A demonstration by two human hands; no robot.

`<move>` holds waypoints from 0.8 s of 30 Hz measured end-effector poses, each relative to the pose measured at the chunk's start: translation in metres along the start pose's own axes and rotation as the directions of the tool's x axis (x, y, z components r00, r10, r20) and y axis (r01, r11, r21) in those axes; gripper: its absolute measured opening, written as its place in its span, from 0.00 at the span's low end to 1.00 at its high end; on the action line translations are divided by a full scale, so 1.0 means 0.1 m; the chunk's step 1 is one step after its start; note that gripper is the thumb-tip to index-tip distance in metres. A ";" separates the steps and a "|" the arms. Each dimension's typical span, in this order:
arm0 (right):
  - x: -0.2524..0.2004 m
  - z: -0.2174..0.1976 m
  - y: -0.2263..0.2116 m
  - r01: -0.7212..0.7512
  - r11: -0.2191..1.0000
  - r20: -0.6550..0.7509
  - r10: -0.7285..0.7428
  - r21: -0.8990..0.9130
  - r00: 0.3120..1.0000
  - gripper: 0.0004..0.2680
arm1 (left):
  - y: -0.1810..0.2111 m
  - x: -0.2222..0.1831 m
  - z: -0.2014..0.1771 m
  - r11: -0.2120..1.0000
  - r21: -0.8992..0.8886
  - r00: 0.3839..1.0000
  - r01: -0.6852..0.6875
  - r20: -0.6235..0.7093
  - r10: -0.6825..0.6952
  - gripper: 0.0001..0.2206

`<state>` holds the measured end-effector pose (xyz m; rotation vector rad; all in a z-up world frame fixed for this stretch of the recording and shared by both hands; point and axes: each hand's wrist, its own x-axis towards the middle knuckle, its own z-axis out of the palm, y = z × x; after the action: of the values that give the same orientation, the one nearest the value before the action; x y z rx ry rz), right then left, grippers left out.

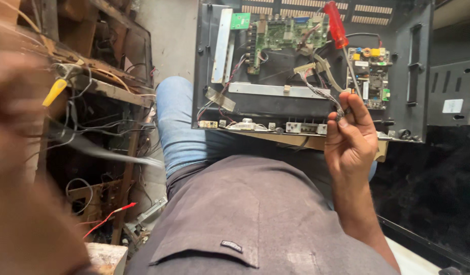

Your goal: The person disassembles the internal components of a television using a screwdriver, handles several circuit boards and ribbon cables, and connects a cable to a green circuit board.

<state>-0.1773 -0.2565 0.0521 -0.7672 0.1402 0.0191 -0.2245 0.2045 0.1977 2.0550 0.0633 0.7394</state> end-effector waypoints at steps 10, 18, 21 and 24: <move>-0.30 0.09 -0.05 -0.038 0.987 0.185 0.008 0.155 0.983 0.15 | 0.29 -0.60 2.08 0.064 -0.608 0.608 0.791 0.772 -0.185 0.13; -0.45 0.05 0.11 -0.073 0.997 0.268 0.069 0.006 0.961 0.14 | 0.24 -0.81 2.26 -0.090 -0.658 0.625 0.747 0.743 -0.240 0.13; -0.48 0.17 0.13 -0.170 0.967 0.228 0.212 -0.189 0.950 0.16 | 0.28 -0.84 2.21 -0.096 -0.671 0.636 0.735 0.732 -0.245 0.14; -0.50 0.33 0.07 -0.205 0.876 0.186 0.311 -0.438 0.932 0.13 | 0.30 -0.85 2.17 -0.030 -0.702 0.678 0.712 0.698 -0.230 0.16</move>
<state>-0.2236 -0.2266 0.0775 -1.1577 -0.0067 0.4151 -0.1873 -0.0031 0.0950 0.6524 0.0704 -0.2155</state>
